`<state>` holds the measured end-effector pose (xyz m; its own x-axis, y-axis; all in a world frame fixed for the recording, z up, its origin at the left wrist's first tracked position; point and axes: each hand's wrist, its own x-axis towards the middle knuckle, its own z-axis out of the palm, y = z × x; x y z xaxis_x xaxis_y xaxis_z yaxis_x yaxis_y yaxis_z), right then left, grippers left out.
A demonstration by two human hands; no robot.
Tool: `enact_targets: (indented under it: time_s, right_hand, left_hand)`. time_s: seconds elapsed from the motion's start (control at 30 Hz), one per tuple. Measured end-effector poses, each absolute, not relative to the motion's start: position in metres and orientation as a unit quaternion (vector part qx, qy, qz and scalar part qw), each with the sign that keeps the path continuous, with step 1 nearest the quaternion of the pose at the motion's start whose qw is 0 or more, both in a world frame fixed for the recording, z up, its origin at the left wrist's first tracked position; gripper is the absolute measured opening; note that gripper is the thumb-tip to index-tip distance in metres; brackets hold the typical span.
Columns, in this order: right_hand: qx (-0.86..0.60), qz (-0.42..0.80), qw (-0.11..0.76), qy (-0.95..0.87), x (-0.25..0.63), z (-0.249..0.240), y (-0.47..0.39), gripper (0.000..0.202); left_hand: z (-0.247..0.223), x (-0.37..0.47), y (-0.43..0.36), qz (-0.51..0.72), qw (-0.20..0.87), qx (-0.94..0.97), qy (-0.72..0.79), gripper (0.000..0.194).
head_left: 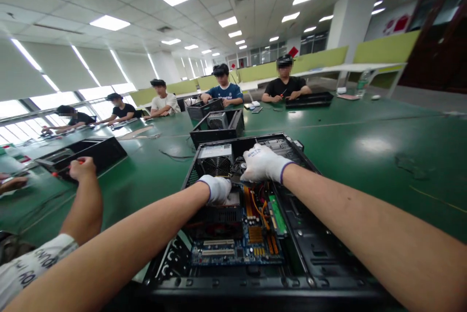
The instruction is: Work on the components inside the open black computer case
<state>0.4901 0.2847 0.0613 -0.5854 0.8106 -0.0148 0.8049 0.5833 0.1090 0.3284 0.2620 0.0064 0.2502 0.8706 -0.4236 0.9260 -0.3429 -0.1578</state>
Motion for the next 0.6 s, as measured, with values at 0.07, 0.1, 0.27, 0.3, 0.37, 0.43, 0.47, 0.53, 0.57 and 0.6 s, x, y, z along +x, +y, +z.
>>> enact_targets:
  time_s: [0.07, 0.1, 0.27, 0.3, 0.37, 0.43, 0.47, 0.53, 0.57, 0.6]
  right_hand:
    - [0.427, 0.062, 0.06, 0.9, 0.488, 0.058, 0.28, 0.06]
    - [0.412, 0.068, 0.072, 0.906, 0.486, 0.055, 0.278, 0.061]
    - [0.331, 0.09, 0.169, 0.924, 0.476, 0.043, 0.273, 0.063]
    - [0.326, 0.09, 0.18, 0.924, 0.476, 0.042, 0.273, 0.066]
    - [0.335, 0.07, 0.165, 0.925, 0.478, 0.045, 0.273, 0.071]
    - [0.357, 0.039, 0.123, 0.925, 0.483, 0.053, 0.273, 0.072]
    - [0.369, 0.029, 0.1, 0.924, 0.487, 0.06, 0.272, 0.071]
    - [0.389, 0.028, 0.059, 0.919, 0.497, 0.074, 0.27, 0.066]
    - [0.4, 0.036, 0.041, 0.915, 0.504, 0.081, 0.269, 0.065]
    - [0.412, 0.049, 0.026, 0.91, 0.512, 0.087, 0.267, 0.064]
  left_hand:
    - [0.021, 0.322, 0.253, -0.231, 0.059, 0.781, 0.577, 0.057]
    - [0.028, 0.318, 0.247, -0.224, 0.056, 0.781, 0.581, 0.053]
    - [0.055, 0.299, 0.216, -0.128, 0.032, 0.792, 0.596, 0.044]
    - [0.058, 0.297, 0.208, -0.108, 0.03, 0.795, 0.596, 0.042]
    - [0.062, 0.294, 0.192, -0.069, 0.025, 0.798, 0.599, 0.039]
    - [0.065, 0.294, 0.173, -0.036, 0.023, 0.797, 0.603, 0.038]
    - [0.066, 0.295, 0.162, -0.018, 0.024, 0.796, 0.605, 0.037]
    - [0.068, 0.297, 0.139, 0.025, 0.027, 0.796, 0.605, 0.034]
    - [0.069, 0.298, 0.127, 0.047, 0.027, 0.796, 0.603, 0.031]
    - [0.07, 0.298, 0.115, 0.066, 0.025, 0.797, 0.6, 0.029]
